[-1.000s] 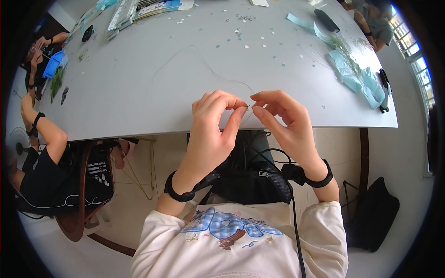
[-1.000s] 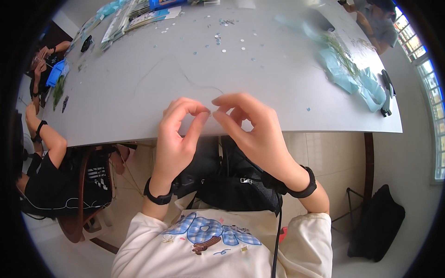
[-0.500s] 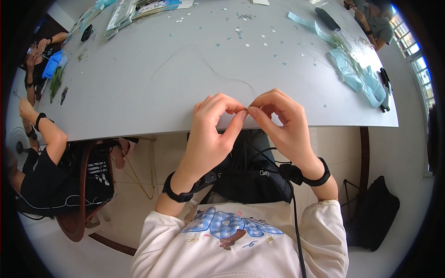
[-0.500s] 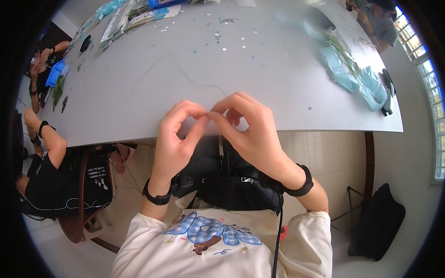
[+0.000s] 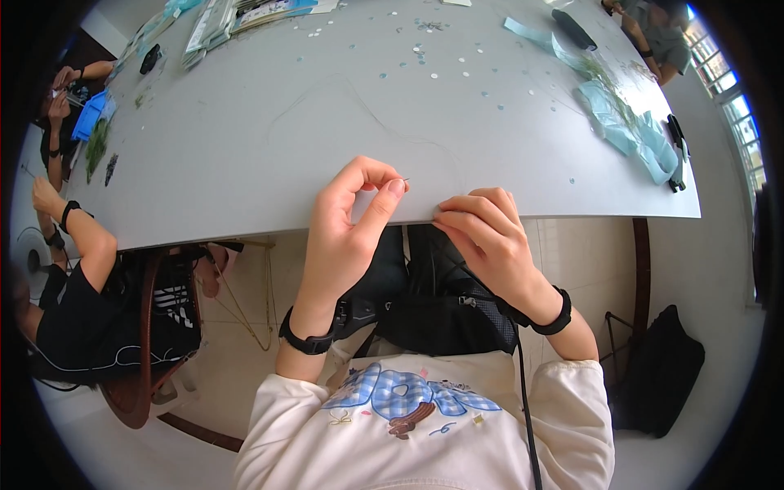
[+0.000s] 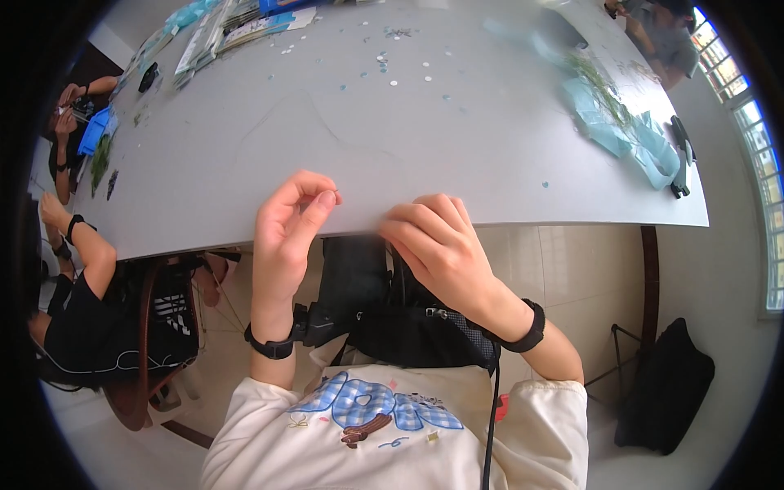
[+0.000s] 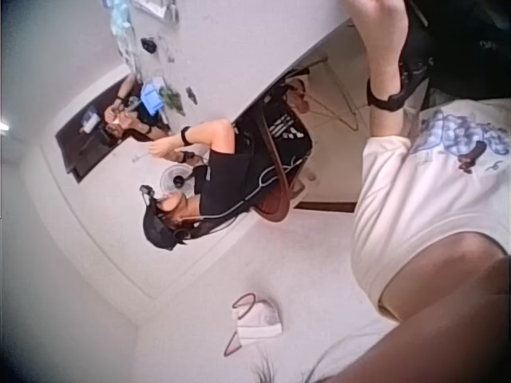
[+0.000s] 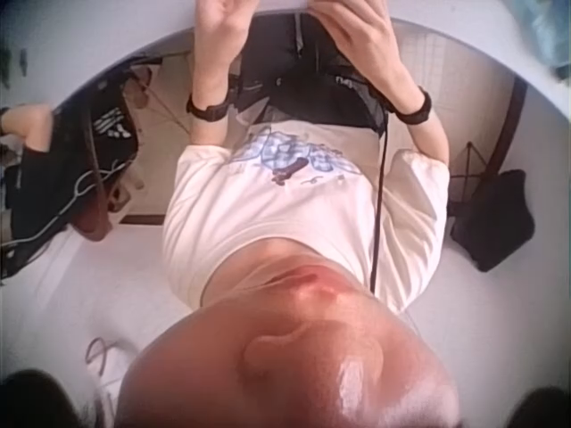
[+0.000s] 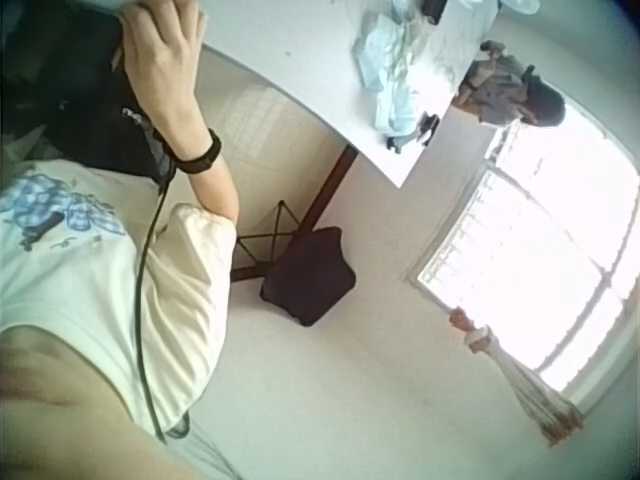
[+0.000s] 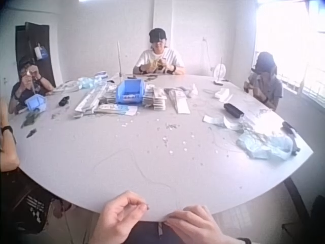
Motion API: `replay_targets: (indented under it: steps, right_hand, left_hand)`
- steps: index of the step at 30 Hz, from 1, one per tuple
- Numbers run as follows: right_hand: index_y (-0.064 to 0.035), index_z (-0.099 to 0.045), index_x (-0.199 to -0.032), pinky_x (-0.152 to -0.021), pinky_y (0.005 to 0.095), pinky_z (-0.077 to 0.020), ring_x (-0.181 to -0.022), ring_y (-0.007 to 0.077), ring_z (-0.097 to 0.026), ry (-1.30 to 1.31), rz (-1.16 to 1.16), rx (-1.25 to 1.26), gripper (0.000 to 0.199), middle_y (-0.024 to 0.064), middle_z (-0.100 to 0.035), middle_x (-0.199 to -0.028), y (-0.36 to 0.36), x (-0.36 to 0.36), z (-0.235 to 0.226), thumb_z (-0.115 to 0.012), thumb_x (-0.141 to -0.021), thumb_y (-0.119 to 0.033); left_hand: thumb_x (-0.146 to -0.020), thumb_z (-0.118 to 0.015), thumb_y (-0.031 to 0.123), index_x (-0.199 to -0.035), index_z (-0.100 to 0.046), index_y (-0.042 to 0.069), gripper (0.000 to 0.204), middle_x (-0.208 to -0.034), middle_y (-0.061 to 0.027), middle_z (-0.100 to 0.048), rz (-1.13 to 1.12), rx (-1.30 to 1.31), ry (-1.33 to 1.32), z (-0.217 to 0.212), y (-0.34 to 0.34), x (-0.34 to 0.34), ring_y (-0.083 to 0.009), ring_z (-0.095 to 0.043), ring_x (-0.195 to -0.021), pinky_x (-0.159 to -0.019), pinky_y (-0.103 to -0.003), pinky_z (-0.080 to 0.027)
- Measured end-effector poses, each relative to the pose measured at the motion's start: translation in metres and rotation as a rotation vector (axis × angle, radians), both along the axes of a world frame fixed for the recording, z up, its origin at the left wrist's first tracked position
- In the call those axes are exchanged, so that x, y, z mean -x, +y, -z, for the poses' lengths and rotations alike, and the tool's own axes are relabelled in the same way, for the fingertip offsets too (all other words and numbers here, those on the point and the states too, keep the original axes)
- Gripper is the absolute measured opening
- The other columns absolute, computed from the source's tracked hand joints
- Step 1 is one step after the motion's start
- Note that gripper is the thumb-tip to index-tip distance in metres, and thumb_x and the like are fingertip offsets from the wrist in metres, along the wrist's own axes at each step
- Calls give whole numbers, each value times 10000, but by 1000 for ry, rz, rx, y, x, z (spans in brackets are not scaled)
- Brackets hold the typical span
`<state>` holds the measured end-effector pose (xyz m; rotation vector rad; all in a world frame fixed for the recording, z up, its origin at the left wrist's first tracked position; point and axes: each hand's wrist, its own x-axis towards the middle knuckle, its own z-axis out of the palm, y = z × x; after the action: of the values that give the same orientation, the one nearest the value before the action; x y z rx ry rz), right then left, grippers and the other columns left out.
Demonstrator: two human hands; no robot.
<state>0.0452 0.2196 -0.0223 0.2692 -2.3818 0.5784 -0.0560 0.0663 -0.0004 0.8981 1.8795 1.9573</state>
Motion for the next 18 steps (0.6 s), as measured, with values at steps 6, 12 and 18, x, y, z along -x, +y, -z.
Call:
replay_targets:
  steps: [6,12,18]
  right_hand:
    - [-26,-596,-791,-615,252,-403,-684,174,-509,-91,-61,374,140,37,-553,-829,2,-7,-13,-638,-670,31]
    - [15,-583,-802,-602,240,-420,-675,118,-525,-91,-295,837,92,75,-576,-774,1,-18,-40,-612,-722,48]
    - [31,-515,-875,-648,224,-444,-768,120,-571,-70,-278,1214,80,91,-592,-810,-5,-25,-47,-544,-802,18]
  left_hand:
    - [-815,-510,92,-779,-539,29,79,-900,-67,-573,76,-58,-17,-9,1,-8,-127,-495,-872,-805,-259,-347]
    - [-810,-512,76,-801,-542,32,54,-1096,-127,-528,362,-255,-122,-18,17,-17,-180,-474,-1011,-852,-304,-352]
    - [-848,-503,111,-839,-522,22,91,-1043,-110,-523,417,-318,-410,-22,22,-35,-140,-493,-944,-805,-268,-384]
